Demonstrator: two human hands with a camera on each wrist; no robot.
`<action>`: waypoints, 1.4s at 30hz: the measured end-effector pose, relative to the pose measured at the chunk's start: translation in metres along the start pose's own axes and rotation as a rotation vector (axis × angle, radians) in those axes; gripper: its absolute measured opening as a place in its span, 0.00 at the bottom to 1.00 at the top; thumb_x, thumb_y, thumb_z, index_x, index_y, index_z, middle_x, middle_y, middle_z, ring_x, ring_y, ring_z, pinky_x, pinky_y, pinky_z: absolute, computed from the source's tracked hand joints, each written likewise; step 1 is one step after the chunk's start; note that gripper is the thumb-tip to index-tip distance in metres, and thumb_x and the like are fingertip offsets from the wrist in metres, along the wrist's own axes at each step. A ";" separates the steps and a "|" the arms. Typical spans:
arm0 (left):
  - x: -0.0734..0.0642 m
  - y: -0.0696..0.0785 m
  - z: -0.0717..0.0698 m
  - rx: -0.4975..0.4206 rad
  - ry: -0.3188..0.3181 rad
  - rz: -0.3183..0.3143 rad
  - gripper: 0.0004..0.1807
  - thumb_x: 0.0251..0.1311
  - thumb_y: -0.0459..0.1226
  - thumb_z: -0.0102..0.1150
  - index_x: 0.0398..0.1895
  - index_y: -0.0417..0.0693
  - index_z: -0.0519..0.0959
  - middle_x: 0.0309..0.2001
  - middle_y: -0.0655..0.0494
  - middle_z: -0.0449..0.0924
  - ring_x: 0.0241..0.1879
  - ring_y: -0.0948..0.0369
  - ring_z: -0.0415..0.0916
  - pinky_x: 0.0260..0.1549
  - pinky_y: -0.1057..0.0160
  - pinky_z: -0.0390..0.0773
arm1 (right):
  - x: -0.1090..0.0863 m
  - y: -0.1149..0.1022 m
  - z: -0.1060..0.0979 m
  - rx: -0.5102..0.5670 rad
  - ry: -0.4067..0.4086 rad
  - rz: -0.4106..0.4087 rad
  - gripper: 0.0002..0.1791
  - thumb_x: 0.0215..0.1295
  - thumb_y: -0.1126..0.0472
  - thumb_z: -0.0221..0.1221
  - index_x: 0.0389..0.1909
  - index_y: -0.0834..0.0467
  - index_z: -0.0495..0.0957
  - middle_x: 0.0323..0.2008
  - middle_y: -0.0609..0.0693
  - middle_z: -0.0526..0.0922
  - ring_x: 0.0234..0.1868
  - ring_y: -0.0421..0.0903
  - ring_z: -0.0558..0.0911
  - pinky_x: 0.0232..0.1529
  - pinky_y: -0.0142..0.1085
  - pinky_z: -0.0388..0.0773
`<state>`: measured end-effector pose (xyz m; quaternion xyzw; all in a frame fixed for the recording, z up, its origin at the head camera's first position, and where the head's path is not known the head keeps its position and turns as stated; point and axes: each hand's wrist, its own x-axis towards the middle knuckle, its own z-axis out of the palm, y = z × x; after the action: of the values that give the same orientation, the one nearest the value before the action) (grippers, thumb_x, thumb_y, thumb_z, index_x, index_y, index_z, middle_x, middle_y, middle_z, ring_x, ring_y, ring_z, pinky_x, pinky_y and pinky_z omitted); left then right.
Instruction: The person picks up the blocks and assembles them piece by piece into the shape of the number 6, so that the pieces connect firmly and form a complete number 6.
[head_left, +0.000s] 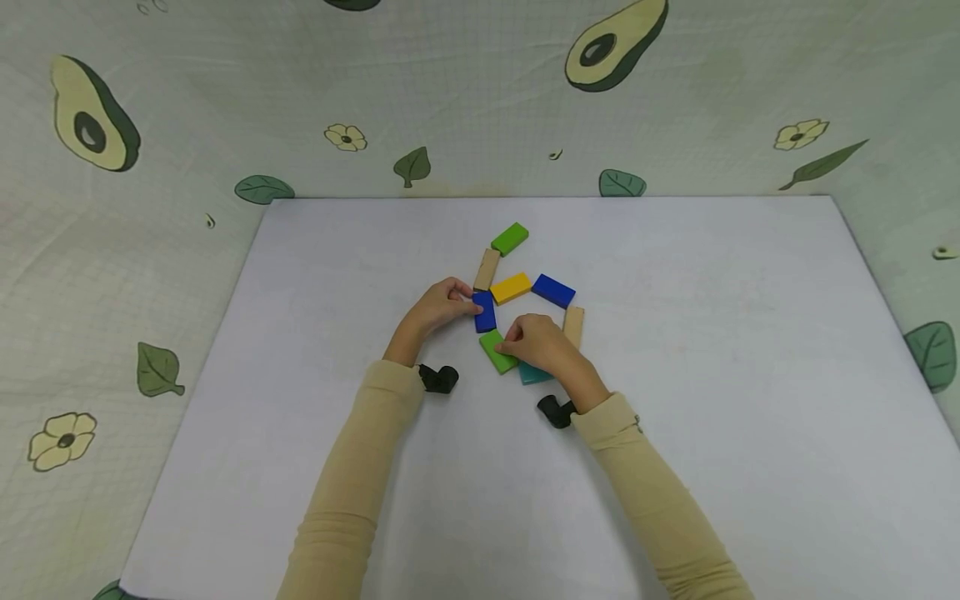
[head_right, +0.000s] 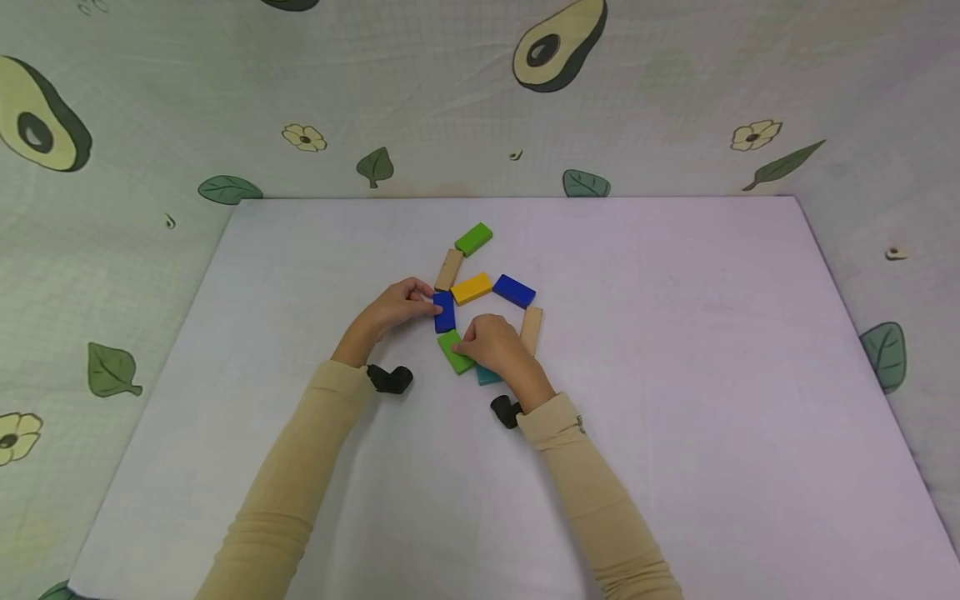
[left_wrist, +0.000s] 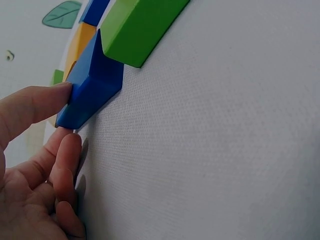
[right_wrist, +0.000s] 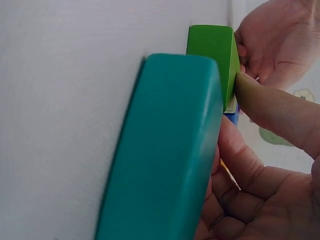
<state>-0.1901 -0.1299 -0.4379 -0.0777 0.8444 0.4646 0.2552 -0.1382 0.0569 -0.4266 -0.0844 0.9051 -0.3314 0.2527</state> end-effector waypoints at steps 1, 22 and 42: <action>0.000 0.000 0.000 0.000 0.000 0.002 0.19 0.53 0.40 0.64 0.46 0.47 0.71 0.30 0.56 0.64 0.33 0.59 0.62 0.34 0.65 0.61 | 0.000 0.000 0.000 0.000 0.000 0.000 0.14 0.59 0.53 0.61 0.32 0.61 0.78 0.30 0.52 0.79 0.31 0.45 0.74 0.30 0.31 0.68; 0.002 0.002 0.001 0.015 0.005 -0.007 0.18 0.55 0.42 0.62 0.47 0.47 0.71 0.31 0.56 0.65 0.33 0.59 0.62 0.34 0.65 0.61 | -0.004 0.003 -0.006 0.061 0.015 -0.041 0.15 0.60 0.53 0.60 0.39 0.62 0.76 0.32 0.53 0.78 0.33 0.46 0.73 0.33 0.32 0.69; 0.006 0.011 -0.002 0.068 0.072 -0.037 0.14 0.65 0.42 0.50 0.48 0.43 0.70 0.37 0.49 0.77 0.35 0.58 0.70 0.35 0.66 0.68 | -0.034 0.076 -0.055 0.174 0.335 0.033 0.18 0.66 0.56 0.54 0.50 0.64 0.72 0.42 0.59 0.76 0.44 0.53 0.74 0.41 0.38 0.69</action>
<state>-0.2002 -0.1251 -0.4316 -0.1014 0.8668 0.4276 0.2358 -0.1363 0.1561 -0.4261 0.0092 0.9037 -0.4138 0.1101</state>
